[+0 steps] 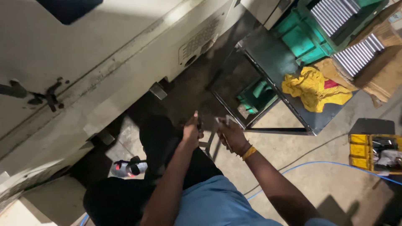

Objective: The person sits on the floor and uses a small tool to polish or clean a metal part. They then open a machine door, place the part inside, and retrieve another part to continue polishing.

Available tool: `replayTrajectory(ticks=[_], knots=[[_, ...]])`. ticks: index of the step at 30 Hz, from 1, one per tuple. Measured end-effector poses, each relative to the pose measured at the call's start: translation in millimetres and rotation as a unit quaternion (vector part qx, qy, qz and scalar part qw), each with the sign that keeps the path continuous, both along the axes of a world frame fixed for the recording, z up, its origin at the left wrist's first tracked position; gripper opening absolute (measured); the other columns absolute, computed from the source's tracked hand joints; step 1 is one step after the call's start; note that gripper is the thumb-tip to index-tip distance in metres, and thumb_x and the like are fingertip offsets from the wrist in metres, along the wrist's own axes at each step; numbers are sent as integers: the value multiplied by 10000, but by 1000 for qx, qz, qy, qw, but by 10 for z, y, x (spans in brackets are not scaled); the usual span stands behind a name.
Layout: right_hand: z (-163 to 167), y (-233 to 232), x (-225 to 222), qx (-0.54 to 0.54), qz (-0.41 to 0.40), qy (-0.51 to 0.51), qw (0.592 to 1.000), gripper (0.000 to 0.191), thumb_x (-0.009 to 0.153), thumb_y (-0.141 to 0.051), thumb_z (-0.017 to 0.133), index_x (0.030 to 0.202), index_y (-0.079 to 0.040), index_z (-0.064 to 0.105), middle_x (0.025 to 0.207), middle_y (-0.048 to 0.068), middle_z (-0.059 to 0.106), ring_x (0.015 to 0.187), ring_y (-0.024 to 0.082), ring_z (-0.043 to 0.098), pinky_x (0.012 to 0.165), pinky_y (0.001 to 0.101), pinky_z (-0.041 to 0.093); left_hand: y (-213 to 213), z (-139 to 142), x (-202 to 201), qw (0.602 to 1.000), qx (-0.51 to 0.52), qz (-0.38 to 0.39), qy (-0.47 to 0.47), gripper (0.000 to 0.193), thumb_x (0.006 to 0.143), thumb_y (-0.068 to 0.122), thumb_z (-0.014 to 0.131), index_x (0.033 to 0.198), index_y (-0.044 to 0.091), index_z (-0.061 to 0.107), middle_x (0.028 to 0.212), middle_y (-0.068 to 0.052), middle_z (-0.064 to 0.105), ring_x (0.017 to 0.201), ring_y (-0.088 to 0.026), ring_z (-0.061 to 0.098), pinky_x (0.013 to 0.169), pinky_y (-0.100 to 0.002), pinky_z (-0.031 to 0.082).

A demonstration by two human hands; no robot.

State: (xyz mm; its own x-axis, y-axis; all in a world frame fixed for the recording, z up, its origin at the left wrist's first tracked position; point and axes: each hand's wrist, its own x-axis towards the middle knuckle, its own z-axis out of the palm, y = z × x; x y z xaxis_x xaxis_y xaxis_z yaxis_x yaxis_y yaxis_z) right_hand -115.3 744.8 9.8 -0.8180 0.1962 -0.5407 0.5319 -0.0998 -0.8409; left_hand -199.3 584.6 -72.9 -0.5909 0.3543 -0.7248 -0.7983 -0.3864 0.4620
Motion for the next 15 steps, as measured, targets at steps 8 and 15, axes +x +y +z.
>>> replayTrajectory(ticks=[8, 15], knots=[[370, -81, -68, 242, 215, 78, 943, 280, 954, -344, 718, 1003, -78, 789, 679, 15, 720, 549, 74, 603, 516, 278, 483, -43, 53, 95, 997, -5, -46, 57, 319, 1009, 441, 618, 957, 129, 657, 614, 8, 488, 416, -102, 357, 370, -282, 264], [282, -84, -86, 339, 226, 198, 891, 302, 853, -308, 828, 911, -42, 696, 702, 78, 658, 598, 128, 602, 537, 315, 484, -48, 34, 100, 995, 19, -77, 68, 308, 982, 428, 624, 968, 122, 653, 617, -22, 539, 403, -116, 396, 368, -283, 277]])
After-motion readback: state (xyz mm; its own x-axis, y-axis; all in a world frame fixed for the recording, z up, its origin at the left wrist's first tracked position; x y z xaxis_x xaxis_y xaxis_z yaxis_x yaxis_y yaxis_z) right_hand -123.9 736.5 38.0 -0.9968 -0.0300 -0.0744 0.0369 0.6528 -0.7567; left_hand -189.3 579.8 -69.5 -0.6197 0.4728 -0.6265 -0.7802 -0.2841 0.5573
